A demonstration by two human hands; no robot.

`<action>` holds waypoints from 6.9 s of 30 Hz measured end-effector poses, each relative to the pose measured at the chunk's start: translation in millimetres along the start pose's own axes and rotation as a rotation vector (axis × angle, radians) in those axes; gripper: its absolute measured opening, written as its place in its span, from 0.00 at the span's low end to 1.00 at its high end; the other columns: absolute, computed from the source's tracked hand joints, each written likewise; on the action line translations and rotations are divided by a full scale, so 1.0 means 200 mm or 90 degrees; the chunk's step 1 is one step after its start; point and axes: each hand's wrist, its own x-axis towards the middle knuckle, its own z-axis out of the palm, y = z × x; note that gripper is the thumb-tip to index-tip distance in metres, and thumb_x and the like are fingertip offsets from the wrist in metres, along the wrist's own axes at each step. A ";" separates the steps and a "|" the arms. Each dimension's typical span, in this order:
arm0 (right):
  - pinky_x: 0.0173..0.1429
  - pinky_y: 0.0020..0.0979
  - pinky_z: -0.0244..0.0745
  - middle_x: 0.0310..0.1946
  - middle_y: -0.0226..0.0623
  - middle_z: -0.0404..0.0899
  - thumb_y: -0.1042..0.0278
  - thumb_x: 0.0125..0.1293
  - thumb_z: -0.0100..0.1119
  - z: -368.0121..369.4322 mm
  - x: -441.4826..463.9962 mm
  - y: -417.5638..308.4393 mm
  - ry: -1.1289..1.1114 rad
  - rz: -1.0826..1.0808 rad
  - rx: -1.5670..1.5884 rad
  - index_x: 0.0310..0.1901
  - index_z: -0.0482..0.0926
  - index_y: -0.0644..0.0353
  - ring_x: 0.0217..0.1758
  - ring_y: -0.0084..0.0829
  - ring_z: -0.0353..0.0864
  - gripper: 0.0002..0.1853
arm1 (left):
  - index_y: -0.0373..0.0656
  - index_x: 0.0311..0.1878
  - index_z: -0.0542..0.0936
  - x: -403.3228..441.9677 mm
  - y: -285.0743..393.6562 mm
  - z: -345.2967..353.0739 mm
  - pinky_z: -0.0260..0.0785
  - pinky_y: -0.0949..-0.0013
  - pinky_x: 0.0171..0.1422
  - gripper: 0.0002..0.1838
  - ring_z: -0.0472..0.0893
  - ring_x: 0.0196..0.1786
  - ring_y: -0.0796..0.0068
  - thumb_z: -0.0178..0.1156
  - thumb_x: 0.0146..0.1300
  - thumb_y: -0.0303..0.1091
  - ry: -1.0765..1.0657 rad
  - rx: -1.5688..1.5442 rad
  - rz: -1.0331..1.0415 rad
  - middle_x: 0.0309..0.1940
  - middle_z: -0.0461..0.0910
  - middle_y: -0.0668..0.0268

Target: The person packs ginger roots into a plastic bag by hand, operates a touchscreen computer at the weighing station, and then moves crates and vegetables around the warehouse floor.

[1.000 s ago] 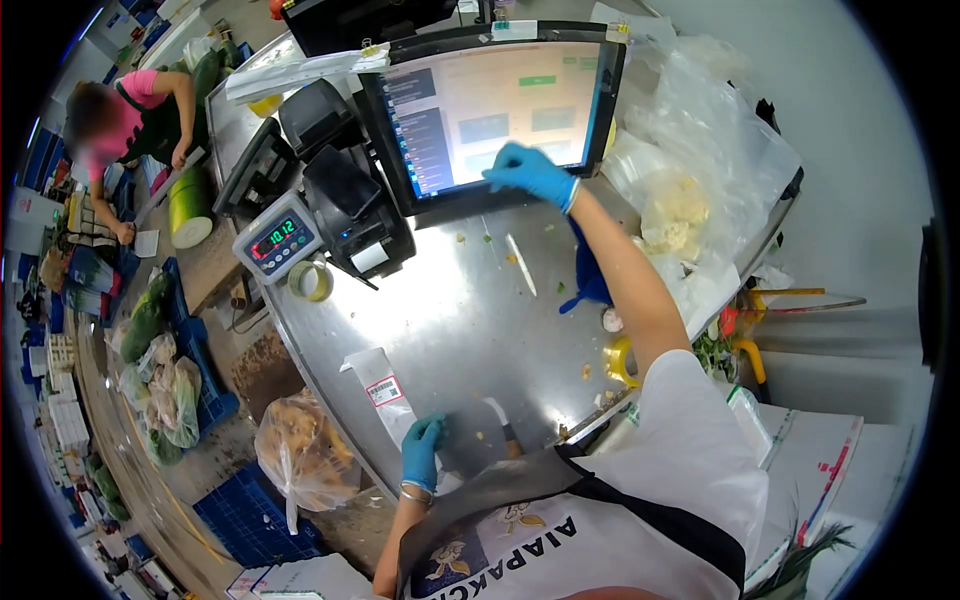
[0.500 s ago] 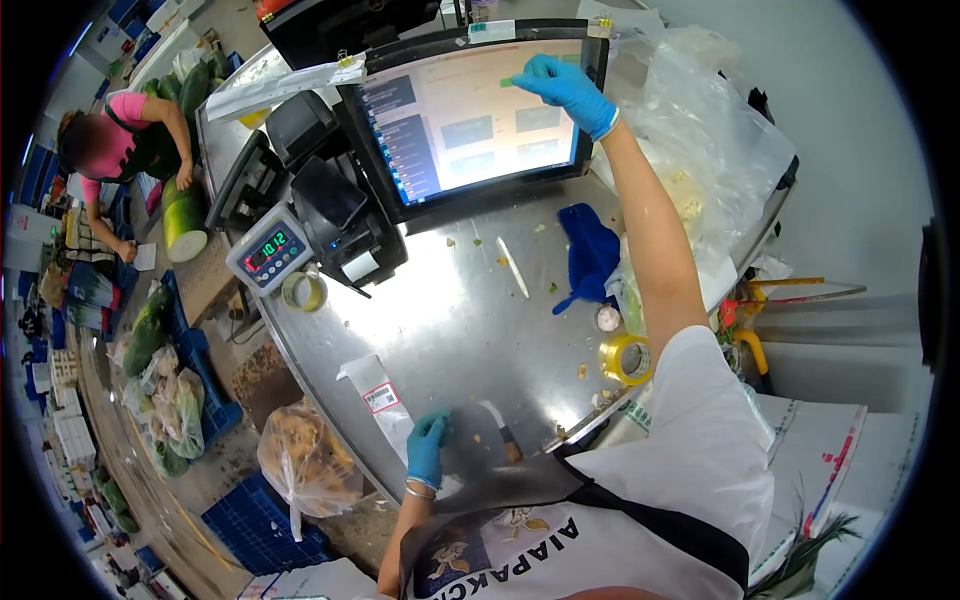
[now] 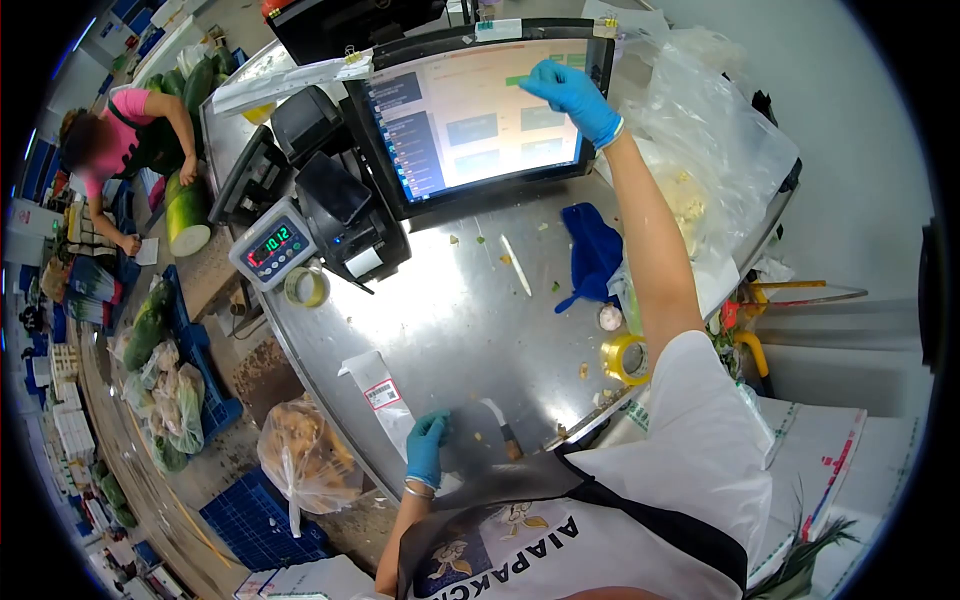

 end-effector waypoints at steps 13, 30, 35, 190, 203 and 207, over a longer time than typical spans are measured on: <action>0.36 0.23 0.71 0.32 0.30 0.72 0.53 0.54 0.73 0.11 -0.17 0.22 0.243 -0.130 -0.279 0.33 0.79 0.57 0.27 0.22 0.71 0.18 | 0.42 0.48 0.82 -0.03 0.00 0.01 0.70 0.77 0.42 0.10 0.78 0.36 0.81 0.57 0.68 0.33 0.013 -0.012 -0.003 0.38 0.82 0.70; 0.52 0.34 0.76 0.45 0.40 0.80 0.61 0.58 0.68 0.29 -0.27 0.55 0.358 -0.138 -0.442 0.57 0.80 0.48 0.48 0.39 0.79 0.23 | 0.41 0.46 0.83 -0.02 -0.02 0.01 0.68 0.78 0.40 0.10 0.74 0.33 0.82 0.58 0.67 0.34 0.022 0.003 0.013 0.33 0.79 0.72; 0.68 0.44 0.60 0.64 0.43 0.67 0.44 0.48 0.73 0.30 -0.24 0.34 0.397 -0.185 -0.573 0.69 0.66 0.49 0.66 0.47 0.64 0.46 | 0.43 0.47 0.83 -0.02 -0.04 0.00 0.68 0.78 0.41 0.10 0.74 0.34 0.83 0.58 0.68 0.35 0.010 0.008 0.018 0.35 0.79 0.73; 0.45 0.33 0.76 0.35 0.37 0.81 0.50 0.60 0.66 1.16 -0.91 0.47 -0.212 0.263 -0.011 0.35 0.81 0.57 0.36 0.30 0.81 0.17 | 0.41 0.48 0.83 0.00 -0.11 -0.01 0.70 0.76 0.44 0.11 0.78 0.37 0.80 0.57 0.67 0.32 -0.007 -0.006 -0.022 0.37 0.82 0.70; 0.52 0.31 0.78 0.43 0.38 0.83 0.65 0.65 0.58 0.87 -0.67 0.14 0.014 0.066 -0.100 0.68 0.67 0.43 0.43 0.30 0.84 0.29 | 0.40 0.48 0.82 0.06 -0.12 0.04 0.68 0.77 0.39 0.12 0.75 0.34 0.81 0.58 0.67 0.35 -0.022 0.031 0.035 0.36 0.81 0.69; 0.48 0.28 0.78 0.45 0.38 0.83 0.69 0.65 0.61 0.93 -0.60 0.06 -0.004 -0.035 -0.155 0.66 0.72 0.46 0.42 0.28 0.83 0.27 | 0.40 0.48 0.83 0.03 -0.09 0.05 0.69 0.76 0.41 0.12 0.76 0.35 0.80 0.57 0.67 0.35 -0.023 0.015 0.036 0.37 0.82 0.69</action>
